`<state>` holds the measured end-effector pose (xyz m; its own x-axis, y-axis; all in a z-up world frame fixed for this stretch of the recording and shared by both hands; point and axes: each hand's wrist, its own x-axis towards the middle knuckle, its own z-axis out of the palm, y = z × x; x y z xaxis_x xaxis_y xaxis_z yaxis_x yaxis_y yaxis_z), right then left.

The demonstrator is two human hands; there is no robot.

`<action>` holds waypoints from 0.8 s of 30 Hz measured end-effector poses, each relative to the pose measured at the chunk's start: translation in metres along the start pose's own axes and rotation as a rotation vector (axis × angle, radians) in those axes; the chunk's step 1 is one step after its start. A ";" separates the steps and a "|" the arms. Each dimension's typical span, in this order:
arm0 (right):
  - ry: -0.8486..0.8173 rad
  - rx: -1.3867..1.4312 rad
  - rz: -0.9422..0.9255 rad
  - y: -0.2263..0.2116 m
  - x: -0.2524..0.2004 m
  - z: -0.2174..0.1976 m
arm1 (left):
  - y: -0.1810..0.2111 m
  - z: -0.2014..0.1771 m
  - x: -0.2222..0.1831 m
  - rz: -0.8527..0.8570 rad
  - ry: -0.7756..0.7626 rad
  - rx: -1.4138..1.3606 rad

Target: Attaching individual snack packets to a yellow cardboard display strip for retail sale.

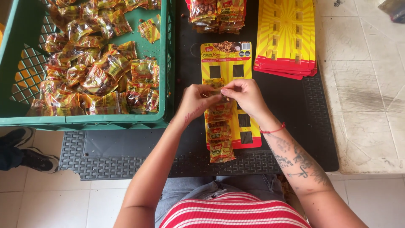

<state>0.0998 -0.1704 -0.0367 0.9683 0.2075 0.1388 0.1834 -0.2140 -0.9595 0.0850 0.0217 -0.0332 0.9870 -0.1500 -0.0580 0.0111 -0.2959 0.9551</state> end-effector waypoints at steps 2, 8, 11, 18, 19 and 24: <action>0.005 0.009 0.081 0.011 0.016 0.001 | -0.008 -0.002 0.014 -0.032 0.023 -0.010; 0.114 -0.327 0.045 0.053 0.088 0.003 | -0.027 -0.004 0.075 0.035 0.303 0.303; 0.166 -0.387 0.060 0.073 0.111 0.006 | -0.035 -0.002 0.100 -0.089 0.370 0.444; 0.207 -0.701 -0.320 0.036 0.088 0.022 | -0.012 -0.001 0.078 -0.048 0.397 0.490; 0.121 -0.662 -0.413 0.021 0.080 0.025 | 0.001 -0.002 0.065 0.030 0.382 0.476; -0.418 -0.914 -0.396 -0.005 0.043 0.029 | 0.067 -0.029 -0.013 0.176 0.233 0.678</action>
<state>0.1360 -0.1329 -0.0333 0.7097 0.6908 0.1384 0.6955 -0.6556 -0.2940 0.0773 0.0314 0.0399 0.9743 -0.0668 0.2150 -0.1775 -0.8152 0.5513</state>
